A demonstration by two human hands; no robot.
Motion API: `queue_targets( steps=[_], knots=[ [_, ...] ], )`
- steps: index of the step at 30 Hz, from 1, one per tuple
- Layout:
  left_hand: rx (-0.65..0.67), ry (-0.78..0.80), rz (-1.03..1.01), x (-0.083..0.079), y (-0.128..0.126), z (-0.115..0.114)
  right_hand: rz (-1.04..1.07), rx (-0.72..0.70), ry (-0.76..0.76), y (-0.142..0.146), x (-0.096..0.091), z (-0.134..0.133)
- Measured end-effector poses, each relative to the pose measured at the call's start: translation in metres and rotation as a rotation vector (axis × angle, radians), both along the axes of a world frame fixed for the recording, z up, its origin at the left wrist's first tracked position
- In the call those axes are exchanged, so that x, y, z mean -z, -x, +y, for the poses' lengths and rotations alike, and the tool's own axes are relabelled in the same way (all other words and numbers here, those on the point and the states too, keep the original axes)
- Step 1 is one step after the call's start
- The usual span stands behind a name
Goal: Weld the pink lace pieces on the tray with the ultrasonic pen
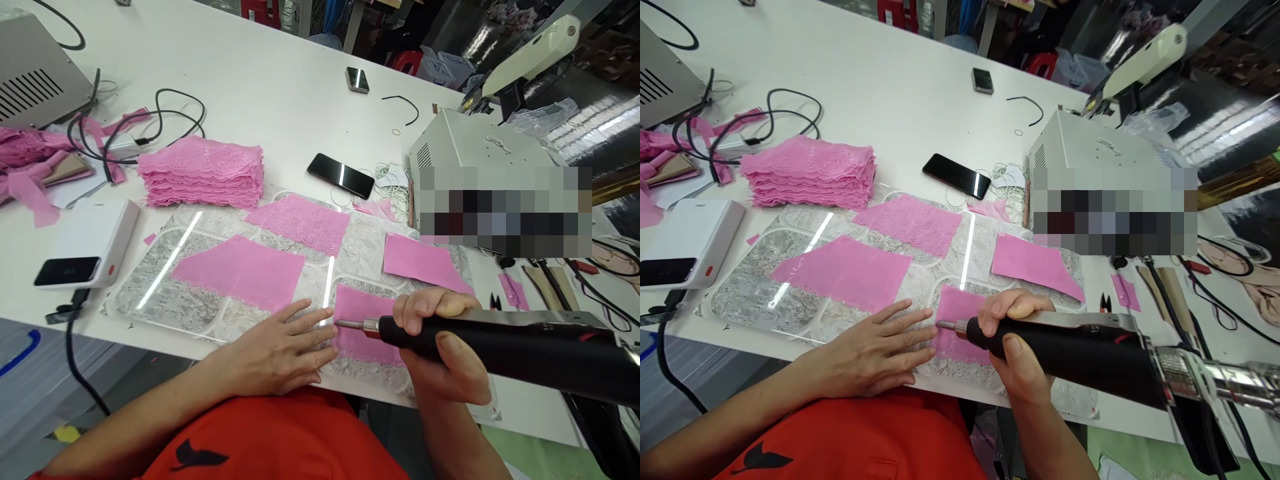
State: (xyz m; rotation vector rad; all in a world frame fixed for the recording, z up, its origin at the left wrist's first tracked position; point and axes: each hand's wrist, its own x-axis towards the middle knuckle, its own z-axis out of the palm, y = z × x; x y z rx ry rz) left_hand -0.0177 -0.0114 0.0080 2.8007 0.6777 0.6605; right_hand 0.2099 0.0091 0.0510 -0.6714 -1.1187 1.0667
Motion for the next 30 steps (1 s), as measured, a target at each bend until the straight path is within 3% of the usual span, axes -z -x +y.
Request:
queue_targets(
  steps=[15,19,22,26,30],
  knots=[
    [0.012,0.01,0.016,-0.001,-0.001,0.001,-0.016,-0.049,-0.028,0.002,0.001,0.0],
    [0.027,0.038,-0.003,-0.003,0.001,0.002,-0.027,0.0,-0.01,0.003,0.0,0.0],
    [-0.01,0.089,-0.132,-0.011,0.004,0.003,-0.006,0.158,-0.003,-0.004,-0.009,0.001],
    [-0.145,0.121,-0.228,-0.027,0.001,0.003,0.099,0.494,0.01,-0.029,-0.021,0.0],
    [-0.048,0.101,-0.08,-0.039,-0.026,0.006,0.184,0.79,0.0,-0.069,-0.015,-0.004]
  ],
)
